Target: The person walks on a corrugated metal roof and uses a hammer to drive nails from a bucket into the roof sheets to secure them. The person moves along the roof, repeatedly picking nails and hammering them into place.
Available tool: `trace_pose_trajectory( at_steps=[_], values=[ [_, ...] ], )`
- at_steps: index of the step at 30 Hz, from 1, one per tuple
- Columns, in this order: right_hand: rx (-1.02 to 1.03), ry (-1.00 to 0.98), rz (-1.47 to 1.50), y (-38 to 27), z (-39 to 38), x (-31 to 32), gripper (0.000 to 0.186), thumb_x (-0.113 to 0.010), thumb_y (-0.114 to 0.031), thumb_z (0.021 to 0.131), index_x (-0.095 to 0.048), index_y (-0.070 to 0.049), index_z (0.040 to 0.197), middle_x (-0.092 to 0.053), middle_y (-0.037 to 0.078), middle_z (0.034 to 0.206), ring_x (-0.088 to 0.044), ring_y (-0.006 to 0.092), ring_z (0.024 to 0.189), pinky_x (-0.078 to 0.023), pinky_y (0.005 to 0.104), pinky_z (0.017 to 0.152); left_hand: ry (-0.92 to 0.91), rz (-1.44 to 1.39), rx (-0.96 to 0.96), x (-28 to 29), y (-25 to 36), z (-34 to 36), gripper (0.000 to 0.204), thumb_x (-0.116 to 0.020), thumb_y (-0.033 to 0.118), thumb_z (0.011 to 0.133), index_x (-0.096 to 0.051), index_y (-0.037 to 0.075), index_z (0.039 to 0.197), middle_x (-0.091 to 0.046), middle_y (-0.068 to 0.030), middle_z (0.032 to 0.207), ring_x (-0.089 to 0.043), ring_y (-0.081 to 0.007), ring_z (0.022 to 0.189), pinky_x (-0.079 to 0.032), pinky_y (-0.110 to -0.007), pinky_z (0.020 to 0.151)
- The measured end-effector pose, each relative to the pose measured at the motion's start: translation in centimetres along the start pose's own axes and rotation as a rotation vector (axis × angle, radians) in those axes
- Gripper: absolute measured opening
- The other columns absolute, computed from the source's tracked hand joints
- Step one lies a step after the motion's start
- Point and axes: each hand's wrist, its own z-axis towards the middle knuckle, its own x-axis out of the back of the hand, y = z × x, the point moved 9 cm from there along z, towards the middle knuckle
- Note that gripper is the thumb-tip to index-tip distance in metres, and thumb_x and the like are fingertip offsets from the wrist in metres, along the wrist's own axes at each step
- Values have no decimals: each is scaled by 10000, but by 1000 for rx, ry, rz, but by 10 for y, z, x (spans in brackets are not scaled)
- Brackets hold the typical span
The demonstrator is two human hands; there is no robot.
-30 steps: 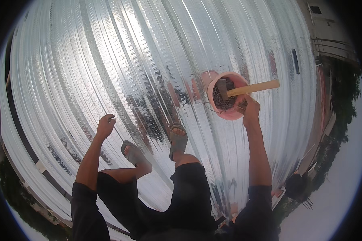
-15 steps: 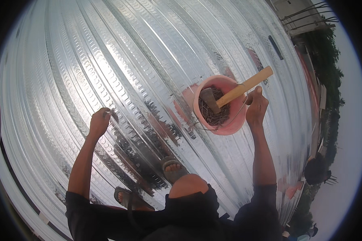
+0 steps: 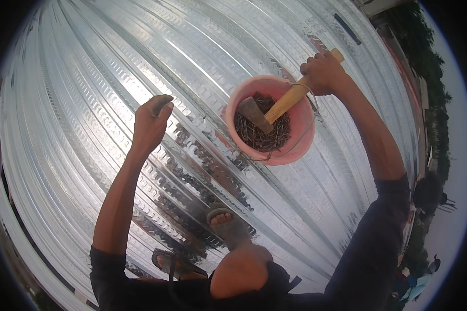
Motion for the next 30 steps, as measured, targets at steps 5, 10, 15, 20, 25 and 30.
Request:
trace_pose_trajectory(
  at_steps=[5, 10, 15, 20, 25, 30],
  values=[
    [9, -95, -114, -5, -13, -11, 392, -860, -220, 622, -741, -111, 979, -672, 104, 973, -661, 277, 949, -477, 429, 916, -41, -34, -58, -46, 31, 8, 269, -654, 162, 960, -725, -10, 1154, -761, -189, 1041, -743, -262, 931, -567, -364, 829],
    [1, -113, -61, -30, -67, 14, 279, -795, -167, 622, -729, -104, 886, -666, 94, 874, -701, 280, 806, -546, 410, 744, -145, 67, -150, -87, 59, -5, 237, -668, 154, 941, -736, 20, 1125, -735, -164, 1098, -715, -329, 972, -558, -416, 861],
    [-157, -70, 14, -14, -142, 14, 263, -771, -119, 614, -720, -57, 864, -670, 103, 841, -685, 280, 739, -560, 403, 676, -196, 356, -476, -129, 93, -14, 176, -723, 125, 868, -748, 68, 1033, -707, -122, 1025, -658, -330, 1030, -516, -450, 915],
    [-506, -175, 350, 32, -230, -58, 347, -763, -162, 590, -763, -38, 914, -712, 126, 848, -695, 312, 785, -568, 413, 768, -285, 759, -745, -194, 121, -13, 128, -658, 104, 848, -774, 72, 891, -709, -109, 941, -642, -268, 1021, -464, -398, 919],
    [-791, -40, 871, -12, -267, -125, 482, -795, -150, 589, -764, 8, 1043, -736, 193, 855, -711, 292, 750, -561, 371, 742, -204, 1036, -809, -188, 107, 5, 184, -618, 153, 887, -791, 141, 826, -739, -65, 903, -640, -210, 1016, -405, -378, 940],
    [-824, 262, 1646, -119, -323, -290, 117, -571, -128, 874, -526, -64, 788, -464, -5, 583, -416, 104, 448, -357, 290, 422, -261, 1019, -556, -241, 80, 5, 176, -615, 179, 910, -775, 145, 845, -743, -61, 895, -653, -207, 980, -384, -369, 900]
  ],
)
